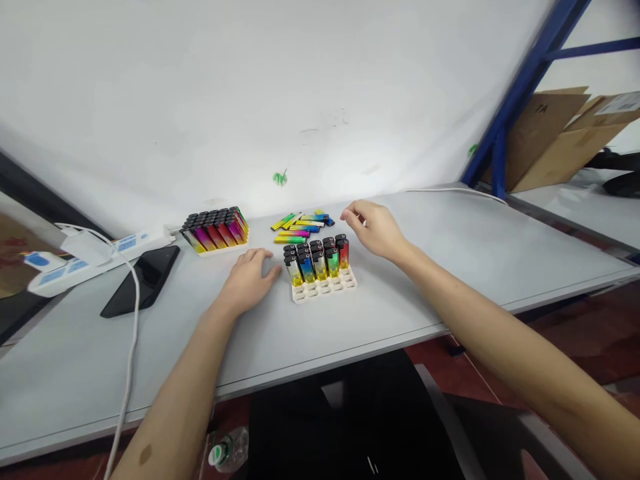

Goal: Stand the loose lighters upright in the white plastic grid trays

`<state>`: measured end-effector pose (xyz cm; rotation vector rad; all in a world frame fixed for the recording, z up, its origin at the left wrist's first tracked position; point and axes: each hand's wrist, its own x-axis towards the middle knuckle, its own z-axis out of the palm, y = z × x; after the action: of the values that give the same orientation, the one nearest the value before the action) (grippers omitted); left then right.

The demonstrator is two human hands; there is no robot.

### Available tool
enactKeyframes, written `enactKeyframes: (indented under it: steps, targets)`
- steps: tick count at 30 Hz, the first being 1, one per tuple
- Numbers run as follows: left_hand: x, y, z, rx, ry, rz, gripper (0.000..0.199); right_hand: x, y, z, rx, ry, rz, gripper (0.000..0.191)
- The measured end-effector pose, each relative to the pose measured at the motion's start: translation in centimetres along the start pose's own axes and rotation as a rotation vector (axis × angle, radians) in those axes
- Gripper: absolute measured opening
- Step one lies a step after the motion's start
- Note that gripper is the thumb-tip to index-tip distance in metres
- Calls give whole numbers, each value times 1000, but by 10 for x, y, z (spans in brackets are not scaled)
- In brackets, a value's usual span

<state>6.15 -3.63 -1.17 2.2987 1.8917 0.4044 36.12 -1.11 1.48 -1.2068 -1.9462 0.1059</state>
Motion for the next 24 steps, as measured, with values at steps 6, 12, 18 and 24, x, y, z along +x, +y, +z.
enactKeyframes:
  steps: [6, 12, 18, 24]
  targets:
    - [-1, 0, -2, -9, 15, 24, 51, 9, 33, 30, -329, -320, 105, 53]
    - [-1, 0, 0, -19, 15, 21, 51, 20, 33, 39, -429, -383, 95, 62]
    - [-1, 0, 0, -20, 9, 3, 52, 24, 33, 39, -372, -361, 68, 52]
    - [-1, -2, 2, -23, 19, -1, 52, 24, 30, 40, -337, -300, 78, 50]
